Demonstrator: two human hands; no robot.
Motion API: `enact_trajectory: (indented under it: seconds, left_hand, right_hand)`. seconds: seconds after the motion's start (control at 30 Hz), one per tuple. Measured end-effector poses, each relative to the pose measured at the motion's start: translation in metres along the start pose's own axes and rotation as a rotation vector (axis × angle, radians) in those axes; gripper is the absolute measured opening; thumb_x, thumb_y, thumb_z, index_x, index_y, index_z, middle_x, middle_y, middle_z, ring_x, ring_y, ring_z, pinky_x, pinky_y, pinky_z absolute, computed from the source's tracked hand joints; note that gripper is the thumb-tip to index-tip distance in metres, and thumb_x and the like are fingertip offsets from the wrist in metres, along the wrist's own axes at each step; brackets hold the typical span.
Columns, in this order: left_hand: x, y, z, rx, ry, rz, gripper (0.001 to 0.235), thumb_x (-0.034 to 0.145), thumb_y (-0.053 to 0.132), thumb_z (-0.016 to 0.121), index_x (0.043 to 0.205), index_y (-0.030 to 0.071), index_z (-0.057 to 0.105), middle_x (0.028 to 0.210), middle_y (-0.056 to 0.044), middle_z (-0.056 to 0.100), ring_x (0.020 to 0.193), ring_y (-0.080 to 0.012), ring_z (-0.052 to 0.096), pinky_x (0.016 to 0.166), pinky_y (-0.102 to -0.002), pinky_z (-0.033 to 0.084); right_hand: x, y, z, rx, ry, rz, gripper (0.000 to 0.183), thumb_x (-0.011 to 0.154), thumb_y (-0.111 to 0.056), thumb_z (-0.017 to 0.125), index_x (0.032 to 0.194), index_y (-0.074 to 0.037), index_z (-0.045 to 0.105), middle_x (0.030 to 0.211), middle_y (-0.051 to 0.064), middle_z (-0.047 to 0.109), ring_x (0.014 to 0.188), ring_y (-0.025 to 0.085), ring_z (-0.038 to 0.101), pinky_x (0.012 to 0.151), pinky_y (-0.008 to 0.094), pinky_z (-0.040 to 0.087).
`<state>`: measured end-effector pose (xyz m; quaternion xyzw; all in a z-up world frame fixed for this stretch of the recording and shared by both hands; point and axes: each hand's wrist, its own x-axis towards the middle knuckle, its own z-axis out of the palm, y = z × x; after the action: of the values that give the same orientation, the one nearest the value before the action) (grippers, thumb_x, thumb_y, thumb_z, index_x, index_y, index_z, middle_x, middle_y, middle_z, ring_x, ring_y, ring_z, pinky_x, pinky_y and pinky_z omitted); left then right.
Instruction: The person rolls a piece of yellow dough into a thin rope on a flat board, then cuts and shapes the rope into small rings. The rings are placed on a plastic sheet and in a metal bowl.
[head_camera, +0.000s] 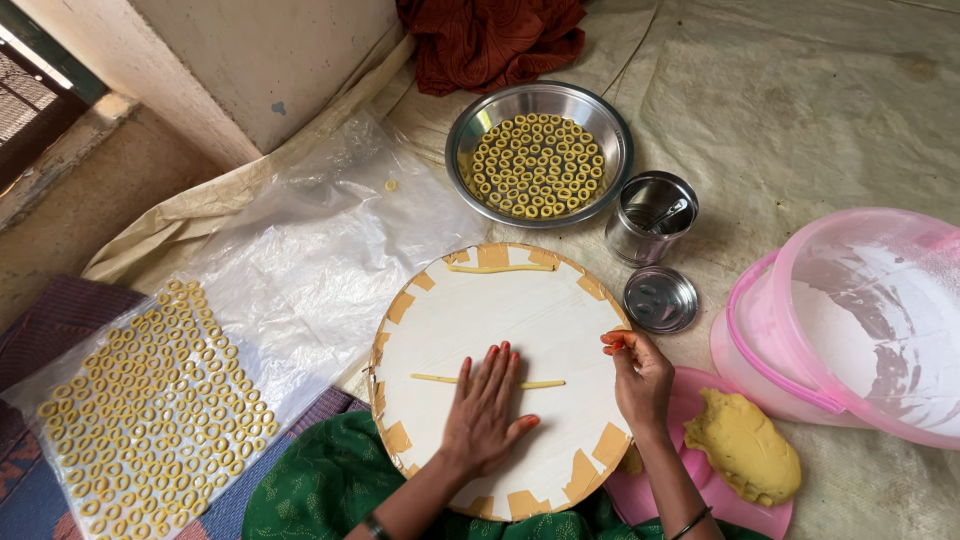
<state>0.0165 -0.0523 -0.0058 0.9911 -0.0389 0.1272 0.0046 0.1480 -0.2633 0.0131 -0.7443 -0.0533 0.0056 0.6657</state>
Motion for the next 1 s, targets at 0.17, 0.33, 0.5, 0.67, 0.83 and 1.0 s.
enact_trajectory:
  seconds: [0.17, 0.33, 0.5, 0.67, 0.83, 1.0]
  left_hand:
    - [0.064, -0.003, 0.022, -0.134, -0.142, -0.201, 0.093, 0.1, 0.07, 0.022, 0.161, 0.002, 0.007, 0.169, -0.017, 0.005, 0.156, -0.0283, 0.0, 0.122, -0.053, -0.004]
    - [0.14, -0.03, 0.037, -0.162, -0.137, -0.34, 0.095, 0.098, 0.072, 0.023, 0.162, 0.003, 0.007, 0.17, -0.015, 0.006, 0.157, -0.0269, 0.001, 0.124, -0.052, -0.003]
    - [0.154, -0.038, 0.036, -0.179, -0.075, -0.238, 0.094, 0.098, 0.072, 0.02, 0.162, 0.005, 0.008, 0.171, -0.015, 0.007, 0.158, -0.0261, 0.001, 0.125, -0.05, -0.001]
    - [0.097, -0.015, 0.015, -0.202, -0.253, -0.048, 0.096, 0.097, 0.073, 0.013, 0.163, 0.003, 0.008, 0.171, -0.015, 0.006, 0.158, -0.0266, 0.002, 0.126, -0.048, 0.0]
    - [0.023, 0.009, -0.01, -0.25, -0.42, 0.043, 0.101, 0.094, 0.079, 0.008, 0.163, 0.004, 0.006, 0.171, -0.015, 0.004, 0.158, -0.0267, -0.002, 0.125, -0.046, -0.002]
    - [0.009, 0.03, -0.006, 0.144, 0.008, 0.176, 0.098, 0.1, 0.078, 0.009, 0.16, 0.001, 0.009, 0.168, -0.016, 0.009, 0.156, -0.0272, 0.002, 0.123, -0.044, 0.002]
  right_hand:
    - [0.004, 0.004, 0.0, 0.013, 0.004, -0.009, 0.016, 0.097, 0.007, 0.055, 0.105, 0.004, 0.069, 0.101, 0.009, 0.074, 0.09, 0.015, 0.069, 0.084, 0.029, 0.057]
    - [0.007, 0.007, -0.001, 0.048, 0.015, 0.008, 0.016, 0.097, 0.007, 0.056, 0.106, 0.004, 0.069, 0.101, 0.009, 0.074, 0.091, 0.015, 0.069, 0.084, 0.029, 0.057]
    - [0.009, 0.009, -0.004, 0.007, 0.028, 0.02, 0.017, 0.097, 0.007, 0.056, 0.105, 0.004, 0.07, 0.099, 0.01, 0.074, 0.09, 0.015, 0.069, 0.085, 0.029, 0.056]
    - [0.009, 0.009, -0.004, 0.035, 0.022, -0.011, 0.017, 0.096, 0.007, 0.056, 0.106, 0.004, 0.069, 0.1, 0.009, 0.074, 0.091, 0.015, 0.07, 0.085, 0.029, 0.057]
    - [0.005, 0.007, -0.003, 0.032, 0.016, -0.017, 0.018, 0.096, 0.008, 0.055, 0.106, 0.004, 0.069, 0.1, 0.009, 0.074, 0.091, 0.015, 0.069, 0.085, 0.029, 0.057]
    - [0.003, 0.005, -0.003, 0.028, 0.024, -0.012, 0.015, 0.097, 0.005, 0.057, 0.105, 0.004, 0.069, 0.1, 0.009, 0.074, 0.09, 0.015, 0.07, 0.085, 0.03, 0.057]
